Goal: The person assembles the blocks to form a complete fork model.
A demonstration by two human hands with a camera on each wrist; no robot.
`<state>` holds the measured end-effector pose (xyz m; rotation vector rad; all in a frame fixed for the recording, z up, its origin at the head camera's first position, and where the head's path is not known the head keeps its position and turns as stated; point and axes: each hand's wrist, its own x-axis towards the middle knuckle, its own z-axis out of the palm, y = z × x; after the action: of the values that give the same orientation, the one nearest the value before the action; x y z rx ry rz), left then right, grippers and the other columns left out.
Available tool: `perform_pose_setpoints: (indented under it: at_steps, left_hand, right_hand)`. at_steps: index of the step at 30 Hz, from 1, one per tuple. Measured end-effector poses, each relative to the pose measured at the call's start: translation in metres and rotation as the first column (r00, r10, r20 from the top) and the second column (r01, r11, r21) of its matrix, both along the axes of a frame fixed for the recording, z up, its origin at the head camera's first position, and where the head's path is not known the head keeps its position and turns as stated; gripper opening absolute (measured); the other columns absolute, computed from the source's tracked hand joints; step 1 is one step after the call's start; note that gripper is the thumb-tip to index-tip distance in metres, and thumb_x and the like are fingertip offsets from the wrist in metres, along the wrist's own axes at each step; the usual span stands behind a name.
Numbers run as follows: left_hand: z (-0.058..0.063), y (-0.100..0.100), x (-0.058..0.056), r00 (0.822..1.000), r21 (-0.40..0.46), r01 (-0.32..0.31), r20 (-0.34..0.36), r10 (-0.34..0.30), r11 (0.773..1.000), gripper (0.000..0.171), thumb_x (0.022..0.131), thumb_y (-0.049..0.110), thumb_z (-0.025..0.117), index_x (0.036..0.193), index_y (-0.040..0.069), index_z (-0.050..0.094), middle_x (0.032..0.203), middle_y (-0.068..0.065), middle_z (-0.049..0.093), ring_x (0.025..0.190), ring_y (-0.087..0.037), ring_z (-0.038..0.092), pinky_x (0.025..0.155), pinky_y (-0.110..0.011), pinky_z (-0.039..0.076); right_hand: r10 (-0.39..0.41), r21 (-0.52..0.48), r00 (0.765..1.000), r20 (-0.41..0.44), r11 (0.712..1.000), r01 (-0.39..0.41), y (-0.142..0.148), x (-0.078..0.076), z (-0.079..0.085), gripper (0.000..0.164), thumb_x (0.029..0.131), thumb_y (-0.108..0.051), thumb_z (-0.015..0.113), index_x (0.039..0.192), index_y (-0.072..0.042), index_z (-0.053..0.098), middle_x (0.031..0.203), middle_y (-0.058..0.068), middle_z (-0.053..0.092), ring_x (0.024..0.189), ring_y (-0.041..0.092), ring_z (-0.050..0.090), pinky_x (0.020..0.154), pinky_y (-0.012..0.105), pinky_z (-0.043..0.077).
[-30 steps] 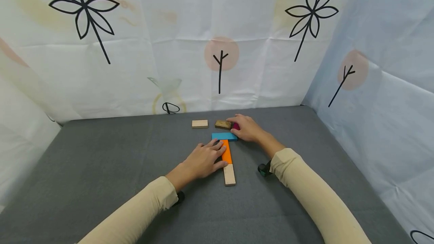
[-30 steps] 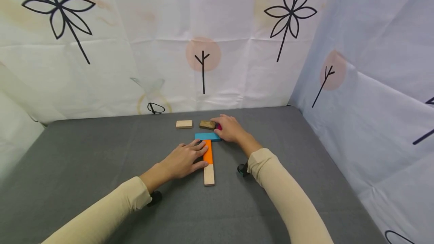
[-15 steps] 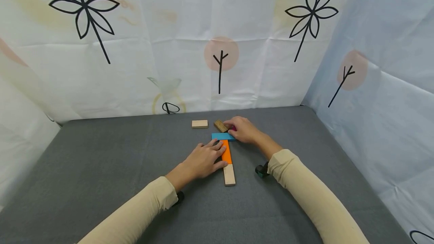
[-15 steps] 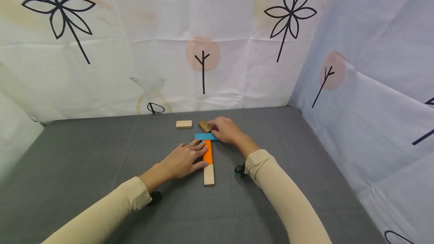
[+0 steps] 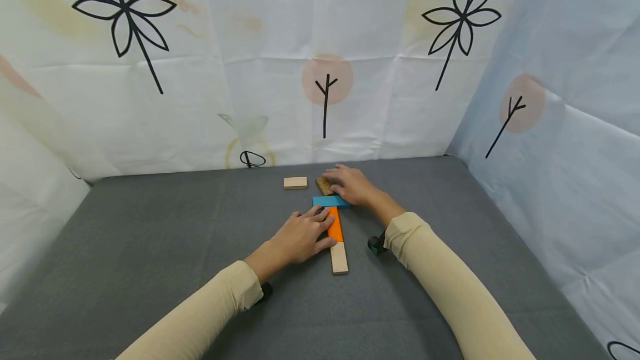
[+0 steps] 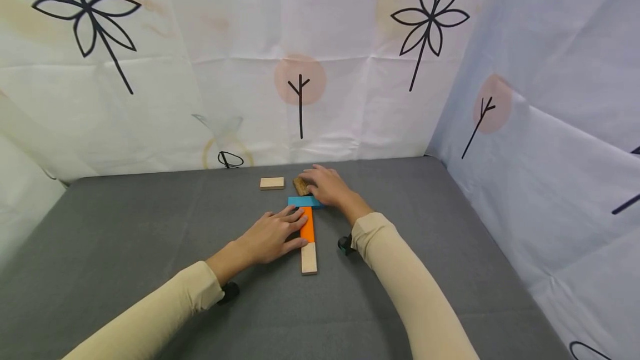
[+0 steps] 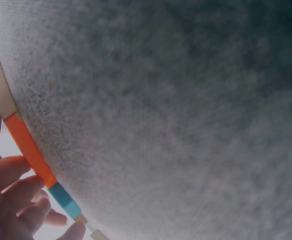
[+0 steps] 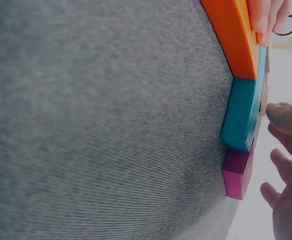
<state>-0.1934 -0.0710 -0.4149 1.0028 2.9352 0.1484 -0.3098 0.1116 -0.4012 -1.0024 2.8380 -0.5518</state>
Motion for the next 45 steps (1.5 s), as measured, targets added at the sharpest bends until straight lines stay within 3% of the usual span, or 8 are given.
perform_pose_setpoints:
  at_steps: [3, 13, 24, 45]
  left_hand:
    - [0.000, 0.000, 0.000, 1.000, -0.002, 0.001, 0.001, -0.001, 1.000, 0.063, 0.102, 0.052, 0.048, 0.149, 0.010, 0.048, 0.155, -0.007, 0.042, 0.144, -0.028, 0.036, 0.103, -0.056, 0.043]
    - [0.000, 0.000, -0.001, 1.000, -0.005, -0.003, 0.004, 0.003, 1.000, 0.062, 0.102, 0.052, 0.048, 0.149, 0.011, 0.048, 0.155, -0.006, 0.041, 0.144, -0.028, 0.036, 0.103, -0.056, 0.042]
    - [-0.001, 0.000, -0.001, 1.000, -0.011, -0.008, 0.004, 0.008, 1.000, 0.063, 0.102, 0.052, 0.047, 0.149, 0.012, 0.047, 0.156, -0.006, 0.041, 0.145, -0.027, 0.035, 0.103, -0.055, 0.042]
    - [-0.002, 0.001, 0.001, 1.000, -0.019, -0.013, -0.010, 0.013, 1.000, 0.063, 0.102, 0.052, 0.046, 0.150, 0.012, 0.046, 0.156, -0.005, 0.039, 0.145, -0.028, 0.035, 0.103, -0.055, 0.042]
  right_hand:
    - [0.013, 0.060, 1.000, 0.022, 0.998, -0.014, 0.000, -0.001, 0.000, 0.041, 0.103, -0.009, 0.053, 0.144, -0.006, 0.053, 0.151, 0.014, 0.047, 0.147, 0.037, 0.025, 0.116, 0.058, 0.020]
    - [0.011, 0.135, 1.000, -0.013, 0.991, -0.009, 0.001, -0.001, 0.002, 0.040, 0.104, -0.017, 0.054, 0.142, -0.005, 0.055, 0.149, 0.013, 0.049, 0.148, 0.036, 0.025, 0.116, 0.059, 0.019]
    - [-0.025, 0.117, 0.999, -0.021, 0.993, 0.027, 0.005, 0.002, 0.001, 0.041, 0.102, -0.018, 0.059, 0.140, -0.004, 0.057, 0.146, 0.012, 0.052, 0.147, 0.034, 0.027, 0.117, 0.056, 0.020]
    - [-0.020, 0.119, 1.000, -0.014, 0.993, 0.022, 0.006, 0.009, 0.002, 0.042, 0.103, -0.017, 0.057, 0.143, -0.004, 0.054, 0.150, 0.015, 0.048, 0.147, 0.035, 0.026, 0.117, 0.057, 0.020]
